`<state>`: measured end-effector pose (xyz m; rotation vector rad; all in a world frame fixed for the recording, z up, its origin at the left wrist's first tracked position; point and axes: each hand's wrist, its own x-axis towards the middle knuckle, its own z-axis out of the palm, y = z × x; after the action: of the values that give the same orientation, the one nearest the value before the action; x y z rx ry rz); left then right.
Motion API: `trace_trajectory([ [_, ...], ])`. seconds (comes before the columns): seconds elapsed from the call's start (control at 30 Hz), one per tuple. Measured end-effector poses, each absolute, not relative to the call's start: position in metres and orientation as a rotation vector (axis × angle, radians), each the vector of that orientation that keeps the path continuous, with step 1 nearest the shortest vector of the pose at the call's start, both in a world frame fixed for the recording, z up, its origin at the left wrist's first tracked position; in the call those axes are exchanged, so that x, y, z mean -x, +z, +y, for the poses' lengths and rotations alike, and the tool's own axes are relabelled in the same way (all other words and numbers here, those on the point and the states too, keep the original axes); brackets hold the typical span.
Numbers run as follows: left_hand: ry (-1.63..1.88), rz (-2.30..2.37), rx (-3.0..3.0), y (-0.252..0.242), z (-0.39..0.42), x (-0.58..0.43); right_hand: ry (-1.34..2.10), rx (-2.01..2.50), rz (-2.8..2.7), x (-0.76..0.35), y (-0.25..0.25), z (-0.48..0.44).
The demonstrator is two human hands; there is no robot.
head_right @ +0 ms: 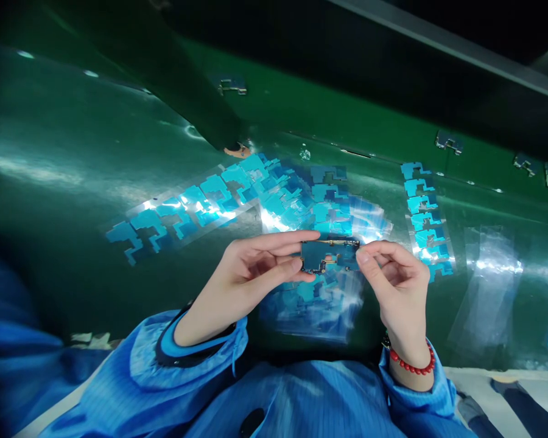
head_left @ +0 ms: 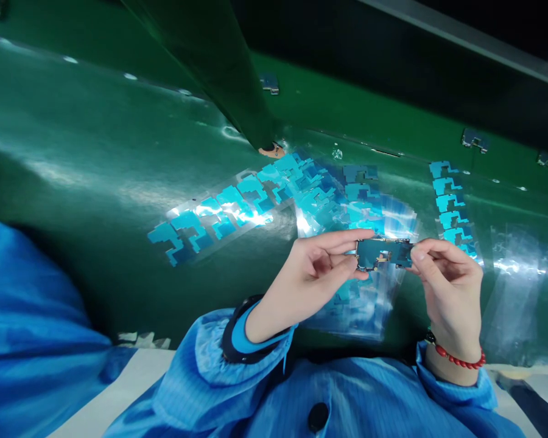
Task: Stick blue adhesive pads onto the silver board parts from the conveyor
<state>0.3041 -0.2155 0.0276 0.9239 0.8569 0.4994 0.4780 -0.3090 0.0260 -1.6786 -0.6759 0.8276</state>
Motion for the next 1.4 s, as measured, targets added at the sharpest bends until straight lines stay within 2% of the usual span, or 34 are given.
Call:
trace_trajectory([
  [1.4, 0.460, 0.816, -0.990, 0.0200, -0.2174, -0.2995, 0.752, 1.767, -0.764, -0.4787, 0.0263, -0.3112],
])
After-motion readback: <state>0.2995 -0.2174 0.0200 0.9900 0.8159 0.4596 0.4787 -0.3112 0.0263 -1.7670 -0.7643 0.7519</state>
